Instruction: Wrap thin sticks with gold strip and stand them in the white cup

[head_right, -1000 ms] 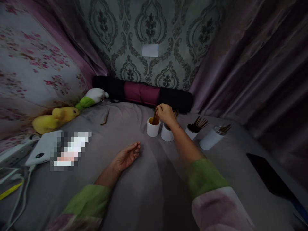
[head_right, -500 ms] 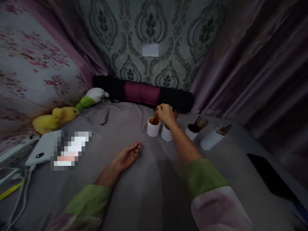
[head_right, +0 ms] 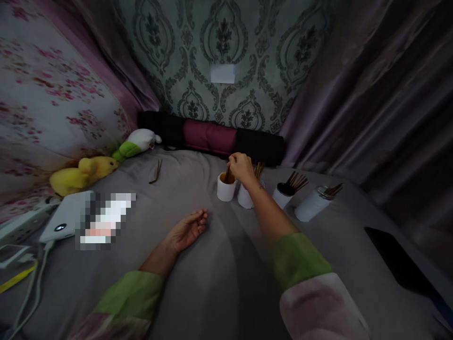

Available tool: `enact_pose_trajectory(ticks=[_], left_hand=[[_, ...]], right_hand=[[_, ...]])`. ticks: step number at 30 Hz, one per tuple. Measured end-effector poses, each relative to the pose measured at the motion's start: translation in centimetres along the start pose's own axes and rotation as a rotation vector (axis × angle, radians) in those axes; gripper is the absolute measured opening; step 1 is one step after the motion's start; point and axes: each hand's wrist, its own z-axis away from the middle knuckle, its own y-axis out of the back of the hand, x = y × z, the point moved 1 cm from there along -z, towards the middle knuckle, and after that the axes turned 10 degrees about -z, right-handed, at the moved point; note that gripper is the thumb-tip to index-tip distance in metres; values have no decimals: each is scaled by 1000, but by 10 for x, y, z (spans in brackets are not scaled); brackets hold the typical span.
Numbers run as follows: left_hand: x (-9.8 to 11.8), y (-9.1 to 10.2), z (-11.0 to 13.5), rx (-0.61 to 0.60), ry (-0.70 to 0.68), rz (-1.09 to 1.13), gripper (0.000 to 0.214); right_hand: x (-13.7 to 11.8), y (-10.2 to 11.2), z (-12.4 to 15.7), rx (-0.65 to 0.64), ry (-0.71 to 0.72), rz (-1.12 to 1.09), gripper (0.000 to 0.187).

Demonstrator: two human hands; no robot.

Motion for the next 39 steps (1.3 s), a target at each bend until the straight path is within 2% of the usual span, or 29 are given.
enact_pose_trajectory(ticks=[17, 26, 33, 39], left_hand=[[0, 0, 0, 10, 4, -11, 10], [-1, 0, -1, 15, -5, -13, 9], [0, 1, -1, 8, 3, -11, 9], [0, 0, -1, 2, 6, -18, 10]], right_hand=[[2, 6, 8, 50, 51, -26, 24], [12, 8, 14, 120, 70, -67, 26], [19, 5, 32, 158, 63, -131, 28], [17, -2, 57, 132, 14, -223, 31]])
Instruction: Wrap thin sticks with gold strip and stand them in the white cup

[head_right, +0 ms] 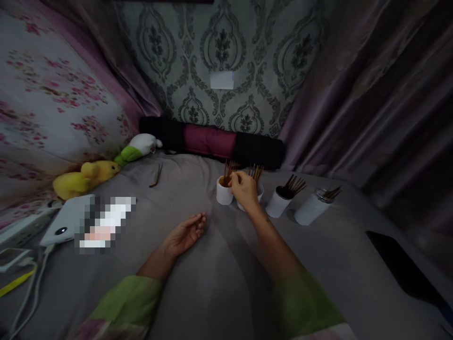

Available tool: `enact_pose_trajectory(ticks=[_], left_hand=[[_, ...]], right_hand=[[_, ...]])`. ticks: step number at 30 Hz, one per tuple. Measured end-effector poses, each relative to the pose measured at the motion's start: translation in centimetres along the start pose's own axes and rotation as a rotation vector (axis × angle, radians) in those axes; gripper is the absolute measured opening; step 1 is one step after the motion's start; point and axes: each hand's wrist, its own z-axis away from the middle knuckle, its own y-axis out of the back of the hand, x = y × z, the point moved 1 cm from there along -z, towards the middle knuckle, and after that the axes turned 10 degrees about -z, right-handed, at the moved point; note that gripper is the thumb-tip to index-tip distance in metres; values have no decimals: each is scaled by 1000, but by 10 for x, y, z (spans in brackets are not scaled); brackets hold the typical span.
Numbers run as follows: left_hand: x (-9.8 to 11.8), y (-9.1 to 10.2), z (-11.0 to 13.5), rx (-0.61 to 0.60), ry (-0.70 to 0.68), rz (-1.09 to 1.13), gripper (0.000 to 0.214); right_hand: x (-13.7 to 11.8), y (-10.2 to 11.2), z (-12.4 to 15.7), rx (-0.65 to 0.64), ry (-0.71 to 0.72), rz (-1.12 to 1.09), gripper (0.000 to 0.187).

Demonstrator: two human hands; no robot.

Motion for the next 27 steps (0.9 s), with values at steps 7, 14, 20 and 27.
enact_pose_trajectory(ticks=[7, 14, 20, 27], left_hand=[[1, -1, 1, 3, -1, 6, 9], [0, -1, 2, -8, -5, 24, 10], [1, -2, 1, 4, -7, 26, 10], [3, -3, 0, 18, -11, 25, 10]], right_hand=[[-4, -8, 26, -40, -98, -87, 30], [11, -22, 51, -58, -100, -87, 31], [32, -40, 76, -92, -181, -113, 35], [52, -53, 91, -93, -210, -79, 39]])
